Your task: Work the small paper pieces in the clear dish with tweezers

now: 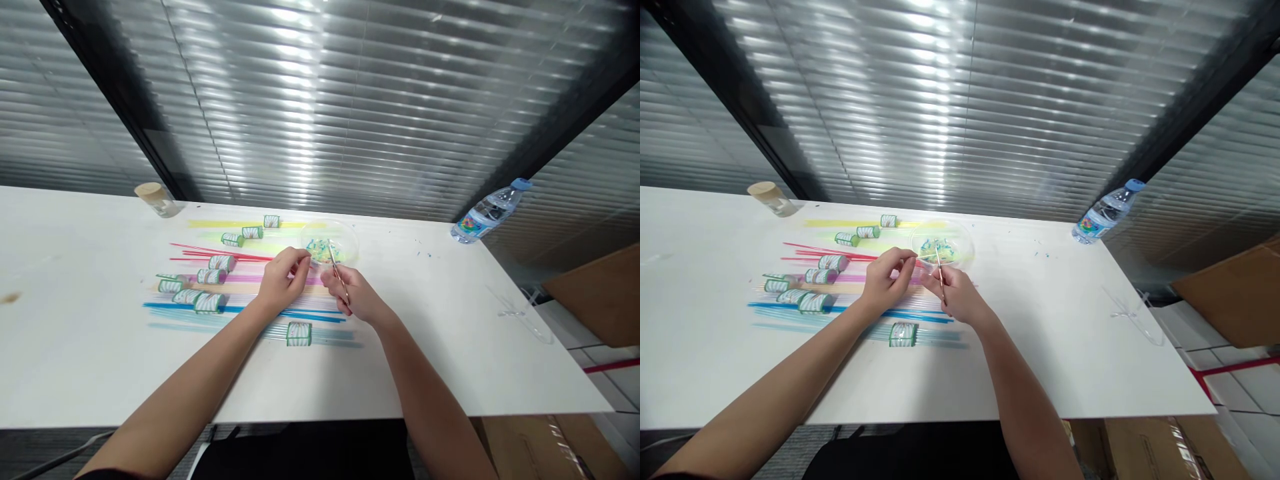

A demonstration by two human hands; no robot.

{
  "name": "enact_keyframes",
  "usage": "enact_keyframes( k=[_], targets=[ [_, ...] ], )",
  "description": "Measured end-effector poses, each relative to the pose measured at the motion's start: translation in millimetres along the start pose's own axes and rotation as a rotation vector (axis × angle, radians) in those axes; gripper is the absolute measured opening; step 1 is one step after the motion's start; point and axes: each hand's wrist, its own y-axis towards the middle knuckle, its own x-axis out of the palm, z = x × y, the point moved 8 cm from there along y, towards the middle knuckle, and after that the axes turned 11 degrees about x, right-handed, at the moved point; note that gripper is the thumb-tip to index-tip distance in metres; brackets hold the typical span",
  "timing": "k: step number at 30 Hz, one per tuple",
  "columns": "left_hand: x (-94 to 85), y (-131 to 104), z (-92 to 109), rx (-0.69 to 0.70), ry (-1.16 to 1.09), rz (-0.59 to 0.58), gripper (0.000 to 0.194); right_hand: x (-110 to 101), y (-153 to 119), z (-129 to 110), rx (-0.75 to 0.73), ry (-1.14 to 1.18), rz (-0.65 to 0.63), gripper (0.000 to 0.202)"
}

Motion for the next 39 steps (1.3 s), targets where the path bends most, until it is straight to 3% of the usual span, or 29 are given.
enact_keyframes(
  k=[29,39],
  targets=[
    [3.2,-1.2,0.1,0.032,0.035,-0.029,0.009,-1.5,2.4,6.9,0.059,-0.001,0.019,0.049],
    [2.7,-3.6,-7.1,-0.041,0.067,-0.018,0.009,-4.4,0.7,0.9,0.012,0.053,0.042,0.048]
  ],
)
